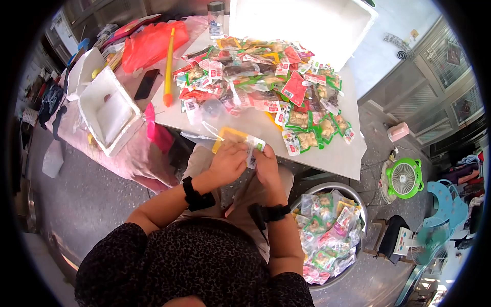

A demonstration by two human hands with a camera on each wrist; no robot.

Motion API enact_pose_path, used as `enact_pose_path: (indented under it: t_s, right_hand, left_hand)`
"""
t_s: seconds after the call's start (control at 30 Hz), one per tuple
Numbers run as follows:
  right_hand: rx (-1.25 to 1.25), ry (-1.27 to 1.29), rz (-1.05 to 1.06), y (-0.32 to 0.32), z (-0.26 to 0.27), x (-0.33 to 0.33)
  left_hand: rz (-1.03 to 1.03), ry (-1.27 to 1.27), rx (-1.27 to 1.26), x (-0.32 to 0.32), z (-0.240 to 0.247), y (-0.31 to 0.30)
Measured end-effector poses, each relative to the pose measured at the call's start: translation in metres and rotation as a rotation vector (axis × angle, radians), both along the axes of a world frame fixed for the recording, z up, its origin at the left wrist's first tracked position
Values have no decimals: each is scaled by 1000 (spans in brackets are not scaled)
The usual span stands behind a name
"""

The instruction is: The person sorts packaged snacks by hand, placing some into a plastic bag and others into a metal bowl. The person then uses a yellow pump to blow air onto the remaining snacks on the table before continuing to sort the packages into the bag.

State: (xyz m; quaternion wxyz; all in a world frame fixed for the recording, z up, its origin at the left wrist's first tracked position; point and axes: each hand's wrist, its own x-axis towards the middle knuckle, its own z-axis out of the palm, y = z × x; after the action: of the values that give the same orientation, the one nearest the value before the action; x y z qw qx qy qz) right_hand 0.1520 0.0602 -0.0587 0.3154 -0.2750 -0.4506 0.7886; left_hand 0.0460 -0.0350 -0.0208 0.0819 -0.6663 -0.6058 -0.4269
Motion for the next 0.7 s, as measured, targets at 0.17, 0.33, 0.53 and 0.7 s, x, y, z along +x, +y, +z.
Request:
enact_pose_path:
  t_s: [0.17, 0.33, 0.53, 0.7]
  right_hand:
    - [-201, 138, -83, -2, 11, -10]
    - [301, -557, 56, 14, 18, 1]
    - [-59, -151, 25, 17, 22, 6]
    - [-446, 148, -205, -4, 4, -10]
  left_hand:
    - [-34, -91, -8, 2, -9, 3]
    - [40, -129, -102, 0, -12, -3]
    - [100, -105, -95, -1, -5, -11]
    - [190, -12, -91, -9, -5, -11]
